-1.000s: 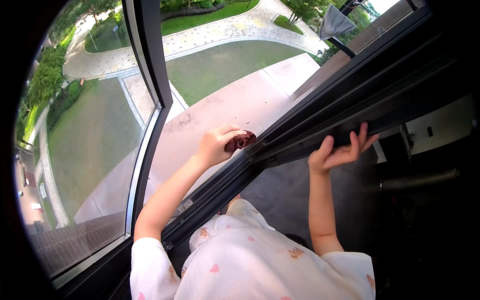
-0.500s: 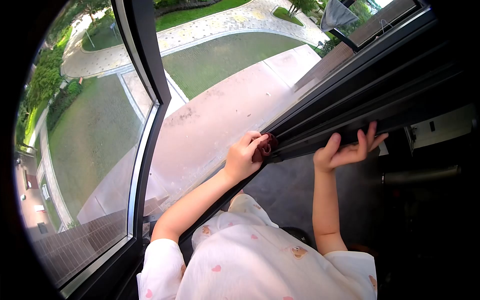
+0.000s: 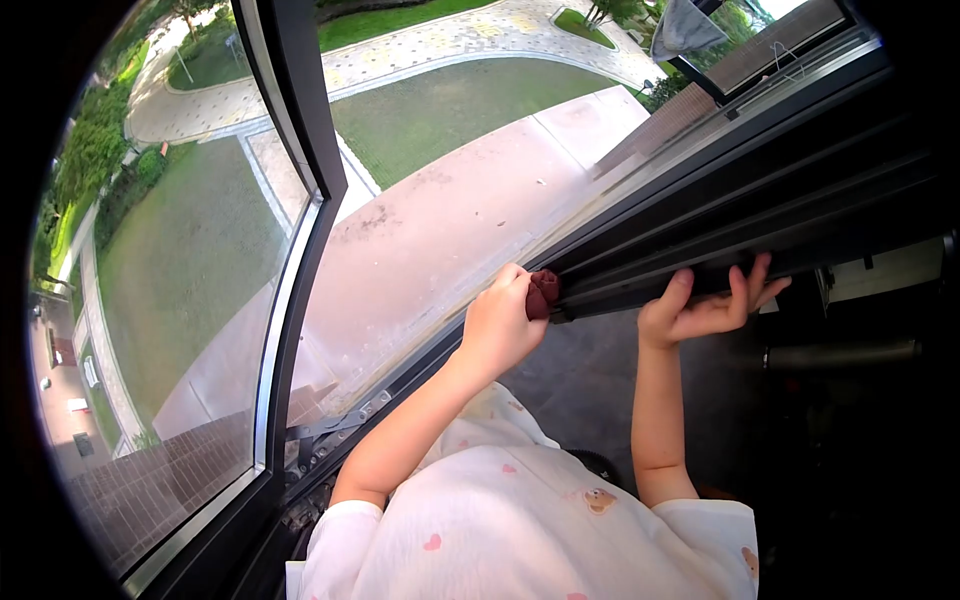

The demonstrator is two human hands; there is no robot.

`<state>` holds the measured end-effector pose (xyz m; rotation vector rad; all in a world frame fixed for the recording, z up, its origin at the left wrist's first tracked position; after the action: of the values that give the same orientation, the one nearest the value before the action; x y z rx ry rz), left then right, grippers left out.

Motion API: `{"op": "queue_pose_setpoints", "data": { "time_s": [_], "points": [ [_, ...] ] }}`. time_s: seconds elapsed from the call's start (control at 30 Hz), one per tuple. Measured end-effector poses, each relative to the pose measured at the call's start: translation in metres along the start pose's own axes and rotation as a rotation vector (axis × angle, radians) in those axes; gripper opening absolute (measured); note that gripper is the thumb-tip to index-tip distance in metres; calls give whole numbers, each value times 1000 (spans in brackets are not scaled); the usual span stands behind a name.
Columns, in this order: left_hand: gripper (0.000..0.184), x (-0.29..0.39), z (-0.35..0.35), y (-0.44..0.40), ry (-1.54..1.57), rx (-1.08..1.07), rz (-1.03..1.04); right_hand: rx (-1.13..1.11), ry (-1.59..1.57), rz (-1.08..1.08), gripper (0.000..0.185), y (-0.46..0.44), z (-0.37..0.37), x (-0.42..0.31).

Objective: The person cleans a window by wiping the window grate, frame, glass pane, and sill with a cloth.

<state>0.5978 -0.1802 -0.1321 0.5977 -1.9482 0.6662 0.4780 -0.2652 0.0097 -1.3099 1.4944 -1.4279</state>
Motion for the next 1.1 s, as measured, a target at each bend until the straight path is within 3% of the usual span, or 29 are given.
{"op": "queue_pose_setpoints", "data": {
  "time_s": [0.17,0.23,0.6,0.7,0.83,0.9,1.0,1.07,1.1],
  "points": [
    [21,-4,-4,-6,49,73,87,-12,6,-6,34,-1,0,-1],
    [20,-19,-5,-7,280,147,-68,-6,8,4,34,0,0,0],
    [17,-8,3,-21,159,177,9,-9,11,19,34,-12,-1,4],
    [28,6,4,-17,71,251,362,-7,1,26,33,-14,-1,6],
    [32,15,1,-20,5,270,534,-5,-8,26,33,-16,-2,7],
    [36,27,-15,-29,33,381,593,-26,-37,-22,36,-16,-1,5],
    [34,53,-47,-40,145,448,602,-30,-42,-58,36,-16,-1,7],
    [32,36,-62,-37,206,535,487,-25,-35,-56,36,-18,-1,7],
    [30,25,-61,-33,180,473,420,-24,-28,-55,36,-18,-2,7]
  ]
}}
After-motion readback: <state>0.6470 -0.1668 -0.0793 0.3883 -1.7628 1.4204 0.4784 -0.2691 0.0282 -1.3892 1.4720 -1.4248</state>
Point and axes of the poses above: each hand's wrist, its own y-axis away from the middle knuckle, its own z-axis out of the palm, x = y × z, the point moved 7 cm from there along -y, towards the middle knuckle
